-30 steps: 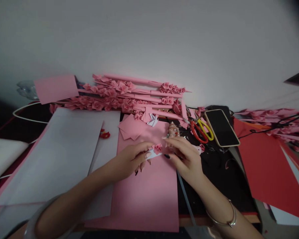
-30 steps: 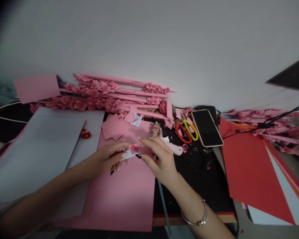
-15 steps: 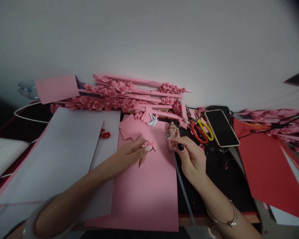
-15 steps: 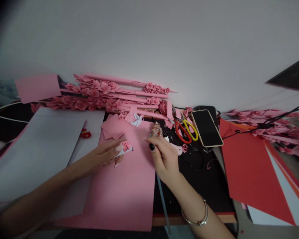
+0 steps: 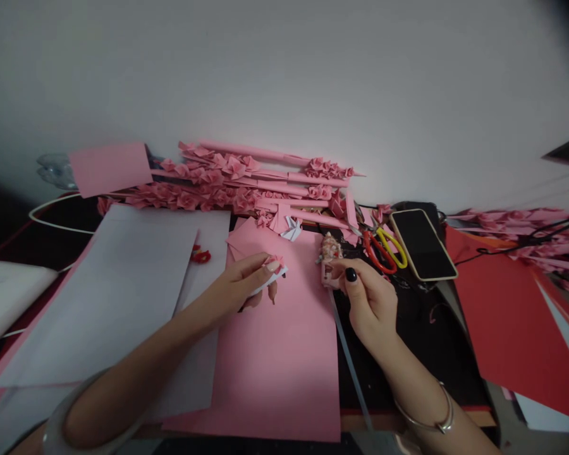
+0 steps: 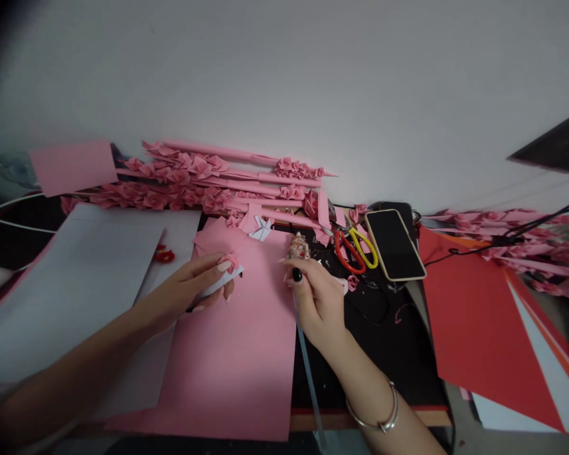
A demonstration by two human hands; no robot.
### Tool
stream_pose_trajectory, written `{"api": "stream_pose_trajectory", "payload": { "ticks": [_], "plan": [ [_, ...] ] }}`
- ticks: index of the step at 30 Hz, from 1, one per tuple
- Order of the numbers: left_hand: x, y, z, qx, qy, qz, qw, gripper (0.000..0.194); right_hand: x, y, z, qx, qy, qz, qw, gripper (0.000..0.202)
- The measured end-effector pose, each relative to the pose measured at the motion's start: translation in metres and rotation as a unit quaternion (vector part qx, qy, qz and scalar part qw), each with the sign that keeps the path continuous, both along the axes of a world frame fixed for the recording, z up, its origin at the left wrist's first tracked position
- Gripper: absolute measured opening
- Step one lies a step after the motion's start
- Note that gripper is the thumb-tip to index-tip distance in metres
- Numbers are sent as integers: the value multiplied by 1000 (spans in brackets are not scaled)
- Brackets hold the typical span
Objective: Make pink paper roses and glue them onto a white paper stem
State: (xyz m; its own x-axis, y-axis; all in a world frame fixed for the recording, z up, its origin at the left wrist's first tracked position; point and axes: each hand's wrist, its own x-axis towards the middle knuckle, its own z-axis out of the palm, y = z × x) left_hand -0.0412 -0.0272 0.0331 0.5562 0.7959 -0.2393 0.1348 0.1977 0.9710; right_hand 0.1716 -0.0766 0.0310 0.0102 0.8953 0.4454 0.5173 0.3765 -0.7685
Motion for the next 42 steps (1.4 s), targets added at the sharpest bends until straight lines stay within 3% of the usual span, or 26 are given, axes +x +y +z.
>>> {"api": "stream_pose_trajectory", "payload": {
  "ticks": [5,11,18,24,27,31,34,38,42],
  "plan": [
    [0,2,1,-1,-2,23,1000,31,12,7,5,1,-100,-56,993,22],
    [-4,5,-4,2,-8,75,997,32,45,11,10,-103,-250,-33,962,41],
    [-5,7,-9,-26,-62,125,990,25,61,11,-7,-183,-314,-38,931,48],
    [-4,7,-12,28,14,150,988,35,49,15,-11,-214,-290,-81,929,42],
    [-2,5,-14,24,21,128,991,35,46,13,-5,-187,-229,-94,951,33],
    [3,2,-20,-1,2,98,995,30,43,9,0,-174,-116,-36,977,22],
    [5,0,-25,8,-23,80,996,28,37,4,-4,-201,-66,29,977,17],
    [5,-2,-27,26,-52,59,997,25,29,-1,-16,-217,10,110,970,26],
    [4,-3,-27,30,-52,47,997,26,27,-2,-23,-206,16,120,971,27]
  ]
}}
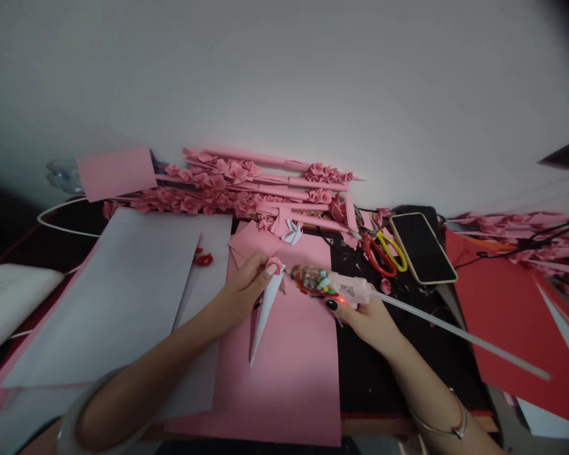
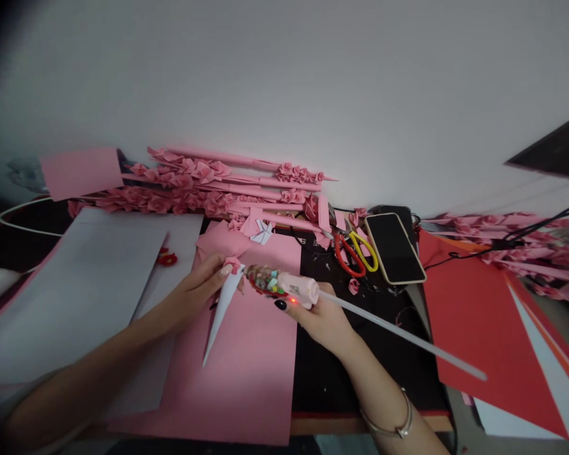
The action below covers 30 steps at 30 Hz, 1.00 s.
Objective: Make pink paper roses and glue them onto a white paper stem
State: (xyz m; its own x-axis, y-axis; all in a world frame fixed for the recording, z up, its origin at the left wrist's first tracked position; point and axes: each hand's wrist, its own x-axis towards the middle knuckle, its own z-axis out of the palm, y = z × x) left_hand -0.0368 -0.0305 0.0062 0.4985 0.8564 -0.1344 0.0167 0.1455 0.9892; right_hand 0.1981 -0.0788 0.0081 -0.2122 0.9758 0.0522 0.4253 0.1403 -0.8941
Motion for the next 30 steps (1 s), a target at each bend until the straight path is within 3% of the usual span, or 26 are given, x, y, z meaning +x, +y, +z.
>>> {"api": "stream_pose_trajectory", "payload": {
  "ticks": [16,24,30],
  "plan": [
    [0,-1,-5,3,2,2,1000,25,4,-1,-2,-25,-25,3,999,23],
    [0,-2,-5,-7,-5,3,1000,25,3,1,3,0,-59,1,998,24],
    [0,-3,-1,-21,3,6,1000,24,-1,1,14,62,-150,-11,987,21]
  ]
}}
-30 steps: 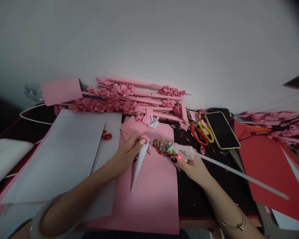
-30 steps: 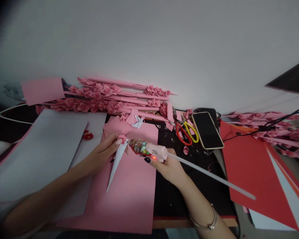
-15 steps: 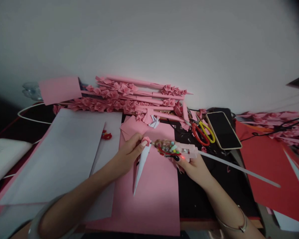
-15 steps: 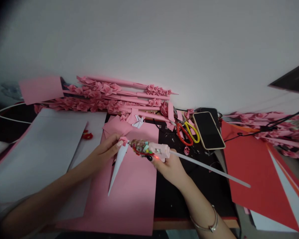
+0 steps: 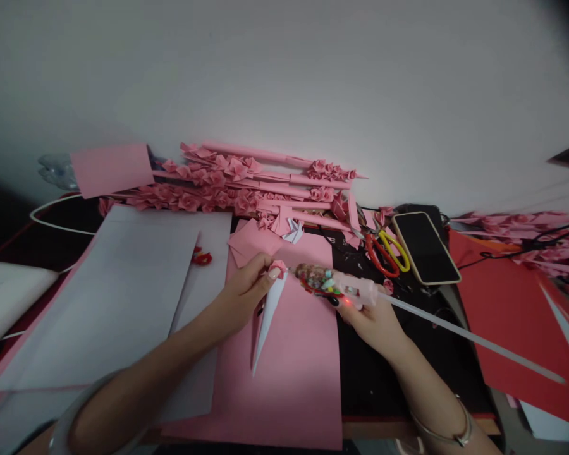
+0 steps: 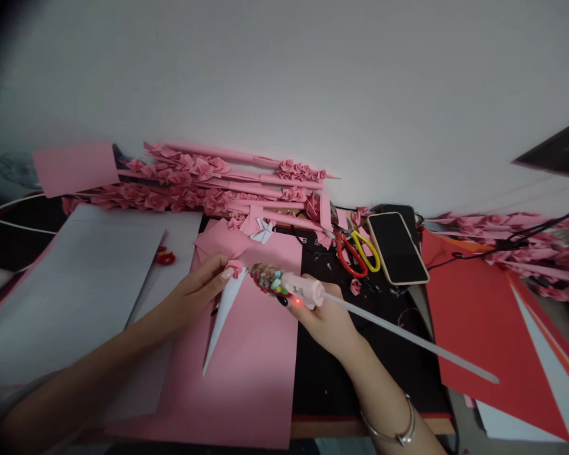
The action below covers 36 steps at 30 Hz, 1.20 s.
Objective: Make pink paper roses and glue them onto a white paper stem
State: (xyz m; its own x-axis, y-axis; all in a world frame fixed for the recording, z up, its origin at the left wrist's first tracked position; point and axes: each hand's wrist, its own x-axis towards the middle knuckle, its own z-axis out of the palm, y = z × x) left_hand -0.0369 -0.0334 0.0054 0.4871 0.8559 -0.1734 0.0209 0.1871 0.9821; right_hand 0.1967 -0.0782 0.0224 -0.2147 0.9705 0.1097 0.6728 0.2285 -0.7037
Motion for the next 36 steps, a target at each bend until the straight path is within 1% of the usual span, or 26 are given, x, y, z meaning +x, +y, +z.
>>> {"api": "stream_pose_trajectory", "payload": {
  "ticks": [4,5,9,13,15,17,19,21,23,25,26,28,30,33,36],
  "plan": [
    [-1,1,1,-1,-10,10,1000,25,0,1,6,21,-54,-41,997,7],
    [-1,2,0,-4,-18,15,1000,25,2,2,7,26,-67,-48,996,8],
    [-1,5,-3,-14,-41,43,998,25,15,7,10,28,-145,-50,988,32],
    [-1,7,-1,-28,-35,85,995,24,36,11,8,-9,-194,-27,980,36],
    [-1,8,0,-34,-34,108,993,24,44,12,10,-14,-200,-20,979,43],
    [0,10,1,-44,-31,131,990,23,48,13,17,-7,-201,-15,979,51],
    [0,11,1,-52,-27,152,987,23,47,16,31,6,-199,-4,980,47],
    [0,12,0,-60,-28,167,984,24,39,23,47,47,-190,1,981,34],
    [0,12,-2,-66,-33,174,982,23,24,37,60,74,-184,26,980,26],
    [0,13,-4,-69,-38,178,981,23,5,57,67,74,-189,60,977,21],
    [1,13,-5,-68,-40,179,981,23,-5,68,68,78,-196,83,974,22],
    [1,14,-7,-65,-45,179,981,24,-27,92,63,91,-205,139,965,25],
    [1,14,-7,-63,-52,180,980,25,-48,114,54,95,-220,182,954,22],
    [1,15,-7,-60,-50,184,980,26,-75,137,39,108,-265,169,943,22],
    [1,15,-7,-53,-40,185,981,26,-92,145,28,113,-313,173,927,19]
  ]
}}
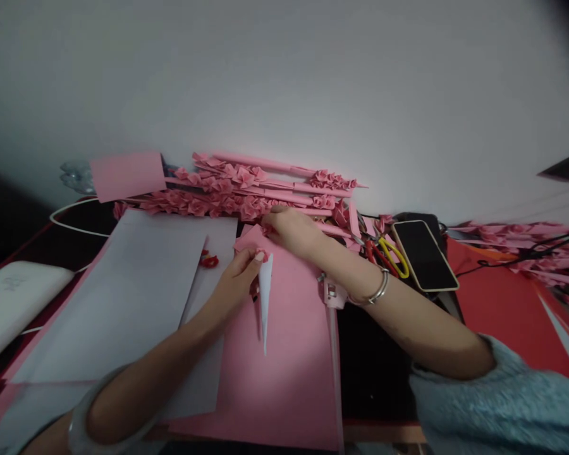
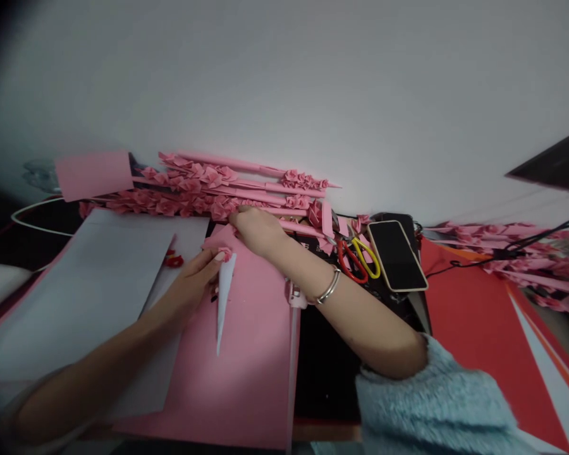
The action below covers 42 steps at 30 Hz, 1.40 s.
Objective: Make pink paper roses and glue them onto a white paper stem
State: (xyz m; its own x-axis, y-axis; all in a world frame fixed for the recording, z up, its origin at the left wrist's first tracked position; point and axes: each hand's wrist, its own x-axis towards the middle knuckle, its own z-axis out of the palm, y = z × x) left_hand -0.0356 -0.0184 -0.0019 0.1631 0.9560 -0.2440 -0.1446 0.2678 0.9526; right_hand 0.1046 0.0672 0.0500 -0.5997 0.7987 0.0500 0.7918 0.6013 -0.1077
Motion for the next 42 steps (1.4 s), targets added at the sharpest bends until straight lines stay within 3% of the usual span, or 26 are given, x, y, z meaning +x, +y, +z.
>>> {"api": "stream_pose_trajectory", "payload": {
  "ticks": [4,13,17,20,26,32,37,42],
  "plan": [
    [0,0,0,-1,7,-2,1000,24,0,-1,-1,21,-18,-14,1000,21],
    [-1,-1,-1,3,11,-6,1000,27,41,0,18,-18,-64,-126,990,17],
    [-1,0,-3,5,17,-8,1000,27,26,5,20,32,-4,-69,997,18],
    [0,0,-3,5,11,-6,1000,24,7,10,15,34,-15,-12,999,24],
    [1,-2,3,-3,11,-9,1000,23,-10,23,4,39,-89,27,995,26],
    [2,-2,6,-2,11,-6,1000,22,-10,28,0,57,-79,21,995,23],
    [2,-2,6,-3,11,-3,1000,22,-8,30,-7,48,-22,0,999,21],
    [1,-3,8,-12,6,-9,1000,25,11,13,-8,37,165,-51,984,18]
  ]
}}
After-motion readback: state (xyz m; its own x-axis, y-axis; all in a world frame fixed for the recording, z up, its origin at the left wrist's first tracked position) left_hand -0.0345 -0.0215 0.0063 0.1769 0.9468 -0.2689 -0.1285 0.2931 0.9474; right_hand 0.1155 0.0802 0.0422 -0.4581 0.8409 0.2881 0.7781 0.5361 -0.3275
